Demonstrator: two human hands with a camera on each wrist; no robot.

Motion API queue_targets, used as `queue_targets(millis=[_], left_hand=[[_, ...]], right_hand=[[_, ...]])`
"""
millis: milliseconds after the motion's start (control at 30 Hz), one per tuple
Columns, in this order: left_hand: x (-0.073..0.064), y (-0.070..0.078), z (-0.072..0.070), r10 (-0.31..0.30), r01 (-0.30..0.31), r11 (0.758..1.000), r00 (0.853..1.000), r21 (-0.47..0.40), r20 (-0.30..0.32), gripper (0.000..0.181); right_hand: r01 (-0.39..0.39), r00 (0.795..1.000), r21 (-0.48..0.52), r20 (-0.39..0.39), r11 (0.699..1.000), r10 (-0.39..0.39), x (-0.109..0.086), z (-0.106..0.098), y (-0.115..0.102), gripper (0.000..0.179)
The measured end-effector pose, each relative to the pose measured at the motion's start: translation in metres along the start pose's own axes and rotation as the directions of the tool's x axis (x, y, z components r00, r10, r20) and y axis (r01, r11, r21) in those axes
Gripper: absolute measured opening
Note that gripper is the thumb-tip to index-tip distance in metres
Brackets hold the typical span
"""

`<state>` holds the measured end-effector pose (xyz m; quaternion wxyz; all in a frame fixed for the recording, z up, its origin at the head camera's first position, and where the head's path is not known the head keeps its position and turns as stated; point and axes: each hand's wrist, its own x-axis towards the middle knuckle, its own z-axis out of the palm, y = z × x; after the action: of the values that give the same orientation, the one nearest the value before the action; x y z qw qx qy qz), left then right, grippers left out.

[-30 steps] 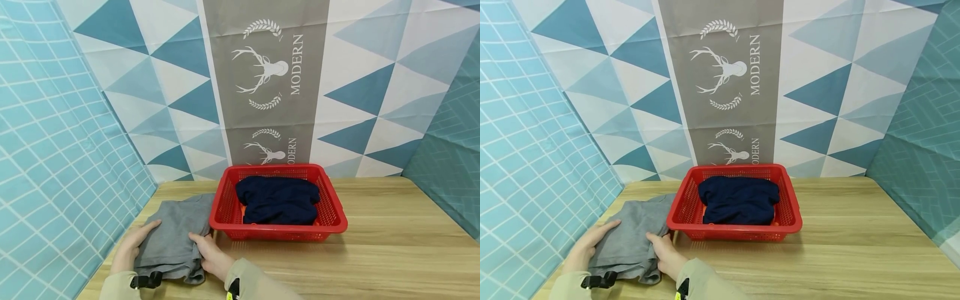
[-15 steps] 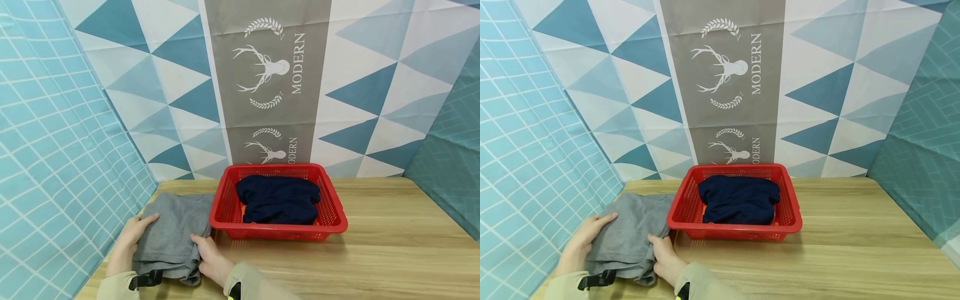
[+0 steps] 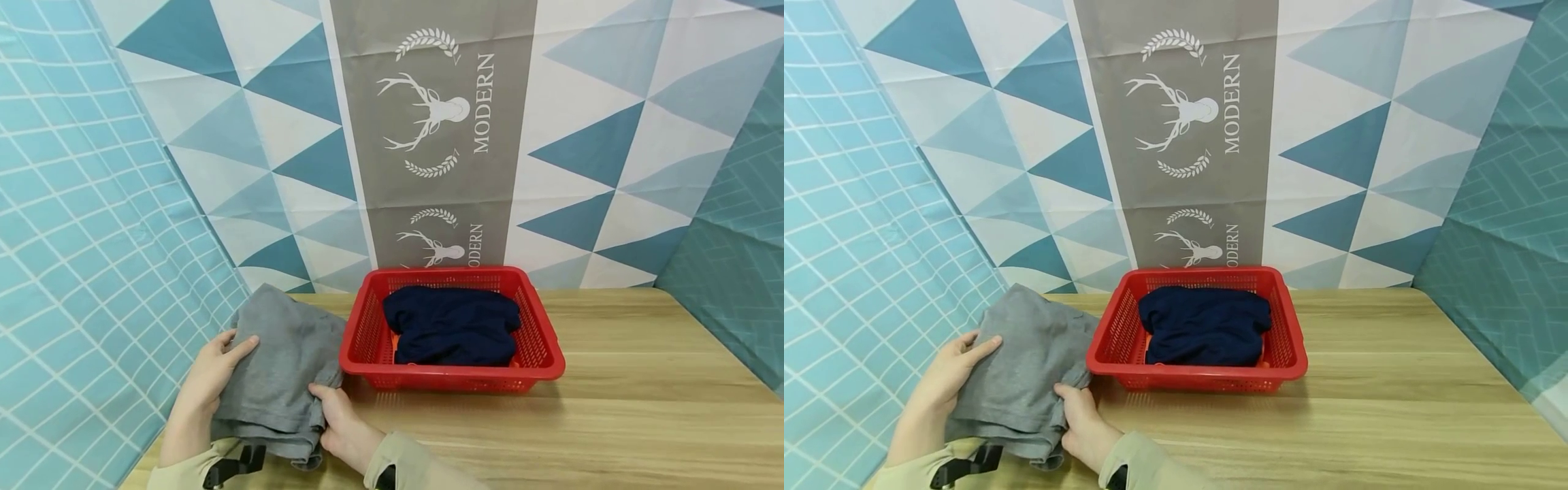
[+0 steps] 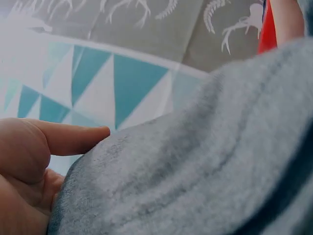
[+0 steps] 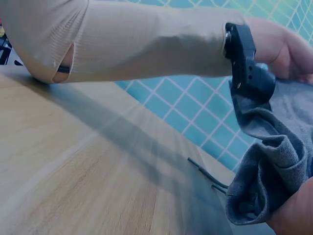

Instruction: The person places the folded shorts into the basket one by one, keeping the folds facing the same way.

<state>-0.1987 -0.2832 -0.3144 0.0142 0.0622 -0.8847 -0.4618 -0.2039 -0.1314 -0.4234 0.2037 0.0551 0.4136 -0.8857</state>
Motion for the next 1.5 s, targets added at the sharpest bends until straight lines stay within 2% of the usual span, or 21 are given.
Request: queue_targets(millis=[200,367,533,833,1067,1200,1367,1500], left_hand=[[-0.012,0.019,0.004,-0.011,0.013,0.999,0.999,0.052,-0.032,0.083],[-0.022,0.029,0.004,-0.001,0.007,0.997,0.996,0.073,-0.085,0.083],[-0.034,0.039,0.002,0.013,0.003,0.994,0.989,0.11,-0.146,0.083],[-0.049,0.048,0.001,0.043,-0.018,0.994,0.971,0.108,-0.237,0.081],[-0.053,0.051,0.003,0.084,-0.076,0.996,0.938,0.036,-0.335,0.07],[-0.052,0.053,0.006,0.089,-0.108,0.994,0.926,-0.032,-0.366,0.068],[-0.05,0.056,0.011,0.122,-0.186,0.974,0.914,-0.132,-0.387,0.062],[-0.049,0.057,0.019,0.145,-0.243,0.954,0.889,-0.176,-0.435,0.053]], right_hand=[[-0.038,0.999,0.008,0.017,0.999,0.038,-0.001,0.0,0.0,0.035],[-0.032,0.997,0.002,0.077,0.999,0.031,-0.001,0.002,-0.003,0.03],[-0.035,0.991,0.013,0.127,0.999,0.033,-0.004,0.004,-0.008,0.029],[-0.01,0.986,0.019,0.169,1.0,0.007,-0.014,0.007,-0.02,0.033],[0.028,0.969,0.009,0.244,1.0,-0.029,-0.02,0.006,-0.036,0.032],[0.053,0.963,0.012,0.264,0.999,-0.055,-0.02,0.004,-0.046,0.03],[0.106,0.956,0.013,0.272,0.994,-0.106,-0.02,0.001,-0.056,0.027],[0.165,0.953,-0.02,0.262,0.986,-0.154,-0.024,-0.003,-0.063,0.029]])
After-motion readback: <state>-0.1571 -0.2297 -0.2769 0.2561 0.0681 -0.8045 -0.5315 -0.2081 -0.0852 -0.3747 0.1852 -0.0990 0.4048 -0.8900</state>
